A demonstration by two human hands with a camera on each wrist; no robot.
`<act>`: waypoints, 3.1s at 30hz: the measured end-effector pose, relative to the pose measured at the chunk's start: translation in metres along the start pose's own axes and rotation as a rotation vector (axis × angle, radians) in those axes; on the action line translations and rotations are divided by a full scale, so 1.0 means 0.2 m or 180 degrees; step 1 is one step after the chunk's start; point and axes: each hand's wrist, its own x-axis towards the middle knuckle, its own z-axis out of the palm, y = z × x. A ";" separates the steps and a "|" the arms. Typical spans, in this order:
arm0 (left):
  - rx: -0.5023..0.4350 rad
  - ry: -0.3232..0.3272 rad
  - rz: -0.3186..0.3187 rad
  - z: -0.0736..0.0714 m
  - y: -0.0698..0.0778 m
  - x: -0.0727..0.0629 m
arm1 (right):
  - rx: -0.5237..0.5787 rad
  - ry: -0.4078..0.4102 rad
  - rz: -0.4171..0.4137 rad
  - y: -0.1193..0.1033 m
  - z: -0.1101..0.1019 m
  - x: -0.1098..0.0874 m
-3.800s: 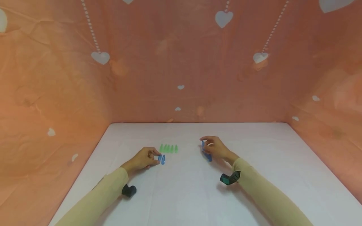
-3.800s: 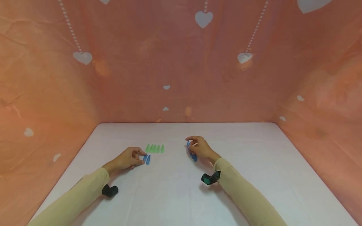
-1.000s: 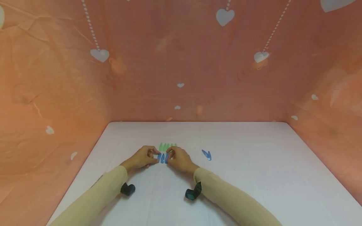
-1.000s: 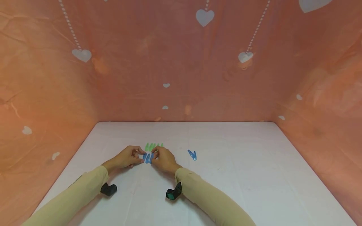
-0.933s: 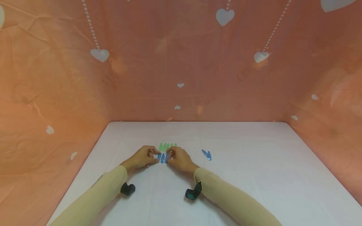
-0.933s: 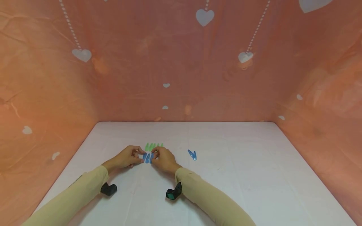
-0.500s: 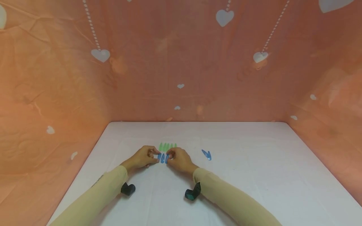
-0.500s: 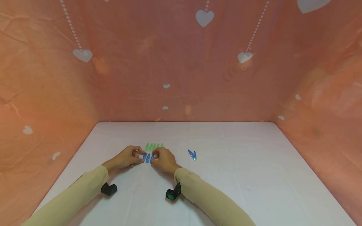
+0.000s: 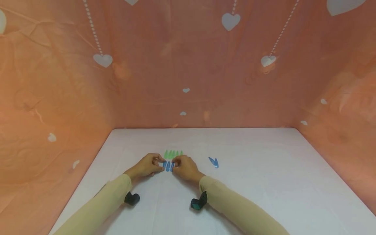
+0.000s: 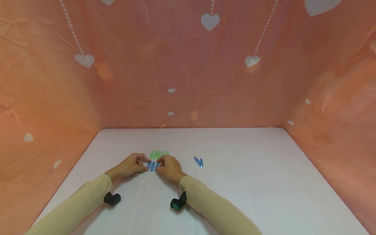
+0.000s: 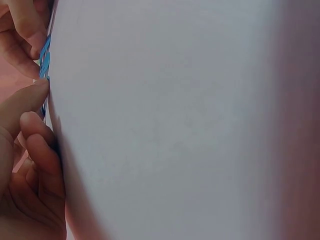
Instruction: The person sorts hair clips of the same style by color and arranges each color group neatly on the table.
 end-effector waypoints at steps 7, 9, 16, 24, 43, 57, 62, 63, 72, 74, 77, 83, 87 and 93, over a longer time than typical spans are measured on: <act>0.0014 0.0003 -0.0003 0.00 0.00 -0.01 | 0.0001 -0.0033 0.0016 0.00 0.00 0.00; 0.0015 0.0003 0.0000 0.00 0.00 -0.01 | 0.0004 -0.0036 -0.0019 -0.01 0.00 0.00; 0.0027 -0.0015 0.0051 -0.01 -0.01 -0.01 | -0.0006 -0.0013 -0.0085 -0.01 0.00 -0.01; 0.0038 -0.0055 0.0014 -0.01 -0.01 0.00 | -0.0017 0.0043 -0.0121 0.00 0.00 0.00; 0.0061 -0.0023 -0.0069 0.01 -0.01 0.01 | 0.0966 -0.0121 -0.0049 0.09 -0.08 -0.05; 0.0068 0.0031 -0.0098 0.00 -0.01 0.03 | 0.0702 0.0331 -0.0513 0.15 -0.34 -0.07; 0.0087 0.0018 -0.0056 -0.01 -0.03 0.04 | 0.0583 0.0396 -0.0551 0.22 -0.44 -0.07; 0.0094 0.0017 -0.0048 -0.01 -0.03 0.04 | 0.0566 0.0402 -0.0553 0.23 -0.46 -0.07; 0.0113 0.0025 -0.0074 -0.02 -0.03 0.04 | 0.0541 0.0338 -0.0438 0.37 -0.62 -0.11; 0.0105 0.0027 -0.0086 -0.02 -0.03 0.05 | 0.0434 0.0337 -0.0375 0.40 -0.65 -0.12; 0.0079 0.0024 -0.0102 -0.02 -0.04 0.05 | 0.0287 0.0255 -0.0246 0.45 -0.67 -0.14; 0.0058 0.0027 -0.0100 -0.02 -0.05 0.05 | 0.0110 -0.0032 0.0082 0.52 -0.69 -0.20; 0.0065 0.0025 -0.0086 -0.02 -0.05 0.05 | 0.0115 -0.0099 0.0066 0.55 -0.67 -0.22; 0.0095 0.0041 -0.0092 -0.01 -0.05 0.05 | -0.0362 0.0061 0.0126 0.51 -0.63 -0.24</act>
